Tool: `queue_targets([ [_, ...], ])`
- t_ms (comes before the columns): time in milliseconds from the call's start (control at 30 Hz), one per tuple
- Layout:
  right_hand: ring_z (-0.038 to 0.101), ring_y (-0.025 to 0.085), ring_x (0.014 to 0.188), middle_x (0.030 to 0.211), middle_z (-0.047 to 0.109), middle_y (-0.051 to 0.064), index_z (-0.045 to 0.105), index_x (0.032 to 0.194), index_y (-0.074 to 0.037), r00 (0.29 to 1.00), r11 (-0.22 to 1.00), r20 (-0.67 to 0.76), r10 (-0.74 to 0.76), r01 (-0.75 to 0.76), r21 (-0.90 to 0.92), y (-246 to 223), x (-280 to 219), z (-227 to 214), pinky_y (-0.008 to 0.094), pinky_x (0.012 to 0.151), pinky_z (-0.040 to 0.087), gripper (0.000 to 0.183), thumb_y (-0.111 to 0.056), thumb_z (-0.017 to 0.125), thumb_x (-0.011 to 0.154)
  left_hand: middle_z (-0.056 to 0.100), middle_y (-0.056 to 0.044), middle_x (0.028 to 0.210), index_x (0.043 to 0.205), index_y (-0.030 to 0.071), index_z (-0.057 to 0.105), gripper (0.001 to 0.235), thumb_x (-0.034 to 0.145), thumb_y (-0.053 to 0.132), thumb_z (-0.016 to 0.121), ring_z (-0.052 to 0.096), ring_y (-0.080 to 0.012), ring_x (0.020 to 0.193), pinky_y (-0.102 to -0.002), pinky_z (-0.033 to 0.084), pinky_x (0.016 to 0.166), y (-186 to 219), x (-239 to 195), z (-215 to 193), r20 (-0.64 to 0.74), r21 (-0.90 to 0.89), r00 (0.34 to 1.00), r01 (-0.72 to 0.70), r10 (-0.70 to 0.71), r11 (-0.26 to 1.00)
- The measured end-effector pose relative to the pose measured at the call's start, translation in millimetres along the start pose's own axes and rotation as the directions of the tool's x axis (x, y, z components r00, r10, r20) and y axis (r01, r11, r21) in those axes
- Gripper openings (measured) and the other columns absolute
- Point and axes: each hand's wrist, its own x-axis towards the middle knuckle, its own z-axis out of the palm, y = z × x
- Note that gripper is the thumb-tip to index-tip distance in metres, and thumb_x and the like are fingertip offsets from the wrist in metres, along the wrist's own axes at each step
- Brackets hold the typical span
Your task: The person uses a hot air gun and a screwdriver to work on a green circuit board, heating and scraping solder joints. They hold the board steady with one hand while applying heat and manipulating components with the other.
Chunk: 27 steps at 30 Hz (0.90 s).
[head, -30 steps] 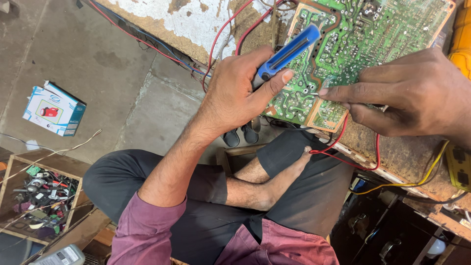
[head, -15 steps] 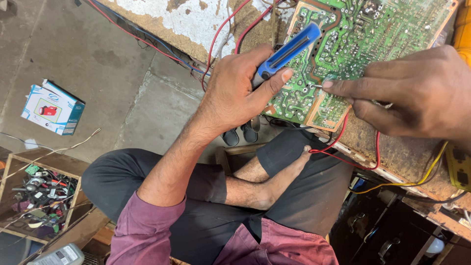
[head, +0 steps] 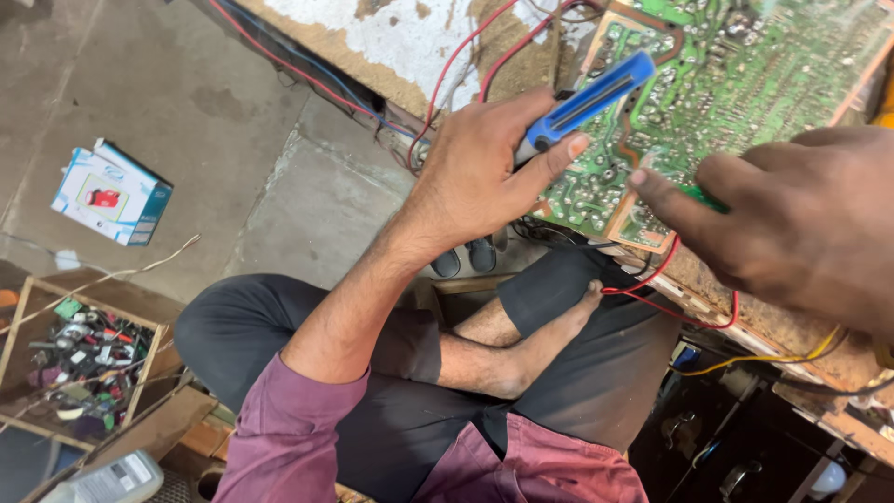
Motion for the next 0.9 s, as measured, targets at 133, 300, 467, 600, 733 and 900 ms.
queue_targets([
  [133,0.070,0.013,0.069,0.084,0.067,0.000,0.059,0.145,-0.013,0.983,0.988,0.111,0.148,-0.142,-0.058,-19,6,-28,0.027,0.057,0.055,0.068,-0.027,0.062,0.079,0.065,-0.004,0.069,0.104,0.009,0.066,0.025,0.102,0.034,0.067,0.073,-0.0153,0.058,-0.034,0.052,0.054,10,3,-2,0.057,-0.149,0.989,0.142,-0.135,0.979],
  [300,0.069,0.016,0.051,0.073,0.070,0.006,0.061,0.138,-0.007,0.928,0.934,0.189,0.321,-0.343,0.096,-33,18,-58,0.029,0.037,0.052,0.044,-0.023,0.059,0.097,0.057,-0.008,0.061,0.092,0.006,0.065,0.027,0.100,0.030,0.072,0.055,-0.0190,0.048,-0.037,0.040,0.049,18,7,-4,0.022,-0.023,0.987,0.159,-0.159,0.987],
  [467,0.069,0.039,0.063,0.069,0.071,0.018,0.076,0.100,-0.011,0.771,0.574,0.172,0.613,-0.584,0.574,-30,19,-62,0.049,0.056,0.054,0.020,-0.021,0.064,0.088,0.052,-0.007,0.055,0.086,0.006,0.064,0.032,0.099,0.035,0.072,0.051,-0.0175,0.044,-0.037,0.037,0.046,22,8,-2,0.031,0.031,0.979,0.201,-0.202,0.979],
  [600,0.070,0.041,0.070,0.077,0.073,0.020,0.082,0.104,-0.014,0.631,0.261,0.103,0.769,-0.457,0.850,-37,6,-50,0.049,0.067,0.054,0.027,-0.017,0.065,0.083,0.051,-0.006,0.051,0.084,0.006,0.062,0.035,0.097,0.037,0.070,0.048,-0.0175,0.043,-0.038,0.035,0.044,25,7,-3,0.031,0.010,0.977,0.210,-0.210,0.978],
  [733,0.074,0.036,0.077,0.087,0.073,0.018,0.076,0.115,-0.007,0.487,0.131,-0.009,0.873,-0.216,0.968,-66,6,-32,0.040,0.070,0.057,0.031,-0.012,0.065,0.086,0.046,-0.007,0.050,0.082,0.005,0.061,0.038,0.097,0.038,0.071,0.043,-0.0180,0.043,-0.039,0.033,0.045,23,9,-3,0.011,0.043,0.984,0.179,-0.180,0.983],
  [900,0.072,0.024,0.064,0.083,0.075,0.015,0.074,0.121,-0.008,0.387,0.011,0.063,0.920,-0.187,0.982,-95,13,-14,0.034,0.063,0.056,0.034,-0.007,0.066,0.087,0.046,-0.004,0.051,0.082,0.006,0.059,0.039,0.098,0.039,0.068,0.043,-0.0163,0.044,-0.038,0.033,0.045,20,6,-2,0.020,0.005,0.990,0.139,-0.139,0.990],
])
